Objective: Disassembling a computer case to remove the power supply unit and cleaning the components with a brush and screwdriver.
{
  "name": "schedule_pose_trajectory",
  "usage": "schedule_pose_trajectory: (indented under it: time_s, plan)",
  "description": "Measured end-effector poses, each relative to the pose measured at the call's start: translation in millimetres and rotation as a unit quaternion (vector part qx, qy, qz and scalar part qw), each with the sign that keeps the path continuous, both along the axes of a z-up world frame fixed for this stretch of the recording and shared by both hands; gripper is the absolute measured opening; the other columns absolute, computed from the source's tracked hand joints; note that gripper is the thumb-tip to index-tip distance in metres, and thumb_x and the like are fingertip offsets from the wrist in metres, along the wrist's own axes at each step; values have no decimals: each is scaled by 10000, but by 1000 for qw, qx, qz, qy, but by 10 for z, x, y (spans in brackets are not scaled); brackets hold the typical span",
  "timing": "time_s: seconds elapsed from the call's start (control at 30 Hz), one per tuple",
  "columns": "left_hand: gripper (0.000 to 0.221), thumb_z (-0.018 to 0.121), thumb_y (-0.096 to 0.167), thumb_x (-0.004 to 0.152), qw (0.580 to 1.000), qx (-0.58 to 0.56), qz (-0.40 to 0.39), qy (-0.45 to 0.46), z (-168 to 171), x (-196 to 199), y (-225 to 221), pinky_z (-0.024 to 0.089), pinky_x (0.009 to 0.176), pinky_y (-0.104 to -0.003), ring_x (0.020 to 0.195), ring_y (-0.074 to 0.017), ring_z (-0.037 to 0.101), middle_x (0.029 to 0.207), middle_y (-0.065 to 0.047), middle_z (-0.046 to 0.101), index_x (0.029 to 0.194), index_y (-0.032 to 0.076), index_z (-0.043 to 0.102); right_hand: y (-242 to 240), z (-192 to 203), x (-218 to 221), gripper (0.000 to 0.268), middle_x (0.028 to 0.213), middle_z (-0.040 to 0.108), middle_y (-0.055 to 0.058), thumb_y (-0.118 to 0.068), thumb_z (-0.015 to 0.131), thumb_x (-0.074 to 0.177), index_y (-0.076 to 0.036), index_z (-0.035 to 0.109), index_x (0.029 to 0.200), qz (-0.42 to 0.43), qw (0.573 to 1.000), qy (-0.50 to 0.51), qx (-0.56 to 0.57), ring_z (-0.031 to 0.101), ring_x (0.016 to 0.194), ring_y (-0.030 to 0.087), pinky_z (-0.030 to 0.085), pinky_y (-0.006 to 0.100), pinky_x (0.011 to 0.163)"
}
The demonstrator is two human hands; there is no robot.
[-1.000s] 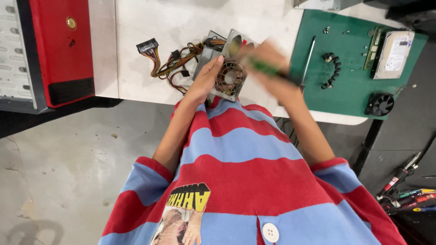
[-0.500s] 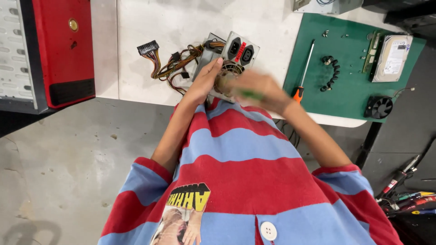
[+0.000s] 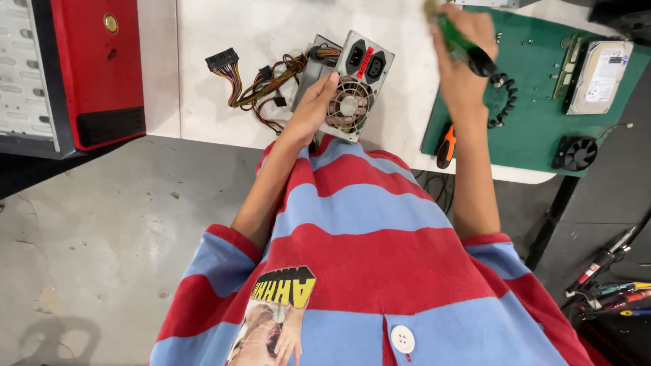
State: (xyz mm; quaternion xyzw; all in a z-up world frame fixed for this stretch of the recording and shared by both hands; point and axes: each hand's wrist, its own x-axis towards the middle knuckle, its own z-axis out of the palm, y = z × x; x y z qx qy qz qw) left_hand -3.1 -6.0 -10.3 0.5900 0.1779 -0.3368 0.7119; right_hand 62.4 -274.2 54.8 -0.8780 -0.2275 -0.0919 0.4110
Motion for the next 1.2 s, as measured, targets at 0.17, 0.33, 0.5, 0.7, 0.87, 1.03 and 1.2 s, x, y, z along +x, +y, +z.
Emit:
schedule_pose_trajectory:
  time_s: [0.17,0.33,0.5,0.7,0.87,1.03,1.2]
  plan:
    - [793,544,629,861,999,8,46,19,173,114,213,477,1114,-339,1464,-221,460,1568,-89,514,1466,115,546,-21,78,-245,239,1146,630,112,-298,666,1098,-107,647,1240,-186,949,76,244,691,995,251,651,328,645]
    - [580,619,497,858,980,-86,171,55,1048,282,476,665,880,-373,991,-261,775,1101,-165,779,1163,11,706,159,556,-491,257,1201,631,27,-307,660,1087,-80,672,1209,-240,932,69,263,512,900,145,472,338,802]
    - [492,574,460,950,953,-225,202,24,1019,230,462,544,684,-323,837,-255,669,954,-180,674,1116,1,630,578,772,-757,249,1111,670,115,-78,762,979,-33,671,1206,-141,942,111,284,658,847,242,571,368,737]
    - [372,568,551,953,933,-225,271,68,814,-6,663,459,390,-227,520,-153,595,688,-82,626,941,181,600,644,987,-374,159,1095,620,100,-167,686,1053,-66,648,1170,-227,920,51,315,623,840,195,634,333,554]
    - [322,580,462,998,915,-250,314,28,779,-102,615,476,319,-266,517,-128,619,761,-5,645,887,162,614,924,1304,-884,389,1030,702,44,-217,795,1030,-161,628,1377,51,988,61,131,642,857,173,525,289,788]
    - [335,646,353,995,810,-440,384,59,976,-214,622,148,365,-133,392,43,175,467,193,255,682,276,554,688,1168,-422,205,1192,619,111,-176,697,1059,-43,651,1208,-207,929,-28,306,627,898,256,658,398,564]
    - [222,593,383,1060,756,-572,315,51,566,-300,876,234,382,-99,452,63,294,575,192,357,909,241,671,645,1163,-988,272,935,681,171,-53,838,914,44,743,1150,-96,980,-32,171,649,652,276,572,355,583]
